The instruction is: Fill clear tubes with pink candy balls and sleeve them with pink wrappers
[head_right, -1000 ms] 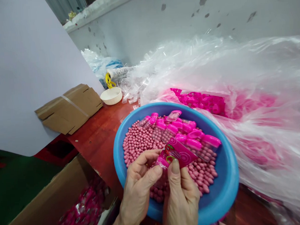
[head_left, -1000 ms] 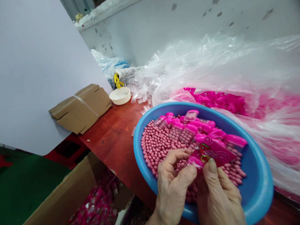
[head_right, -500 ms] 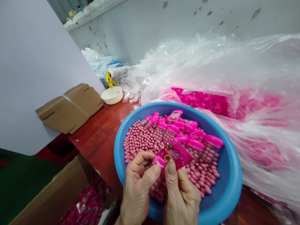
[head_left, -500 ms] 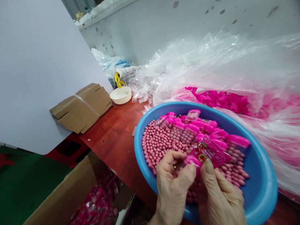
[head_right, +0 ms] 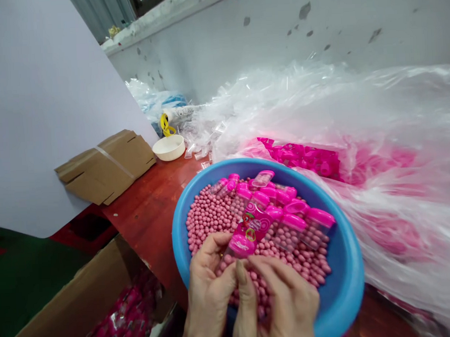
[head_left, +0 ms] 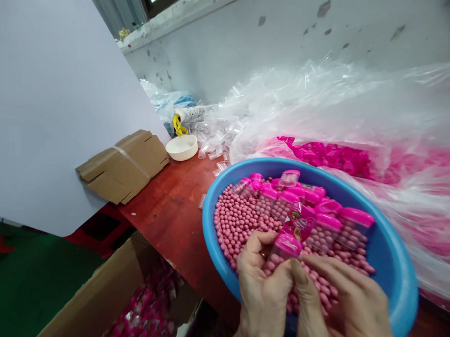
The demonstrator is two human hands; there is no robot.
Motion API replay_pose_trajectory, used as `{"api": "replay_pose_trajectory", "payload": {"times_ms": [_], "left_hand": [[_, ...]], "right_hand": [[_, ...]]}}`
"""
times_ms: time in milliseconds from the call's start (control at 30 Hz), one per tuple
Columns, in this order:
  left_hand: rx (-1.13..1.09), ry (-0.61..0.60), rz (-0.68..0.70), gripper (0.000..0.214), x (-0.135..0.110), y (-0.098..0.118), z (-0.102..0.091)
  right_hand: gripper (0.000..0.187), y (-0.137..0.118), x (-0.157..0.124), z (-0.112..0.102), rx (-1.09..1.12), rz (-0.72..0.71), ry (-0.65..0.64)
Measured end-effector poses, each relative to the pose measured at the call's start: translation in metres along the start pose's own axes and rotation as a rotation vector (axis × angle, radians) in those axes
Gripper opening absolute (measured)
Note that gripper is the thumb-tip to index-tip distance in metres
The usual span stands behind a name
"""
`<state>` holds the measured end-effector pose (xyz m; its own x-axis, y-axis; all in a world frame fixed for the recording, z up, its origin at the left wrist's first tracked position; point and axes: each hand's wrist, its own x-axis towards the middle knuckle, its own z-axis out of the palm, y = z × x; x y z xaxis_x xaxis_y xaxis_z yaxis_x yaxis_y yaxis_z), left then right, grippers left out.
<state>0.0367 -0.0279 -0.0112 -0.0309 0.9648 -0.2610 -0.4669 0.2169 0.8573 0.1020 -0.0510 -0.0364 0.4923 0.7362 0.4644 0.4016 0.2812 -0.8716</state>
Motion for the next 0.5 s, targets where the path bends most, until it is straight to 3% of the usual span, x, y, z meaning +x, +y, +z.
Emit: {"api": "replay_pose_trajectory", "payload": {"times_ms": [33, 100, 300, 400, 500], "left_hand": [[0.016, 0.019, 0.013, 0.025, 0.0, 0.0, 0.001], [0.037, 0.037, 0.037, 0.025, 0.0, -0.001, 0.002], [0.078, -0.084, -0.02, 0.022, -0.003, -0.004, 0.002], [0.088, -0.122, -0.019, 0.02, -0.004, -0.004, 0.002], [0.109, -0.141, -0.026, 0.02, -0.005, -0.002, 0.001]], "right_hand": [[0.014, 0.002, 0.001, -0.002, -0.1, -0.184, -0.025], [0.011, 0.006, 0.004, -0.006, -0.205, -0.259, 0.004], [0.012, 0.019, 0.015, -0.019, -0.067, -0.194, -0.126], [0.009, 0.021, 0.015, -0.023, -0.058, -0.128, -0.105], [0.011, 0.017, 0.014, -0.022, -0.106, -0.152, -0.06]]}}
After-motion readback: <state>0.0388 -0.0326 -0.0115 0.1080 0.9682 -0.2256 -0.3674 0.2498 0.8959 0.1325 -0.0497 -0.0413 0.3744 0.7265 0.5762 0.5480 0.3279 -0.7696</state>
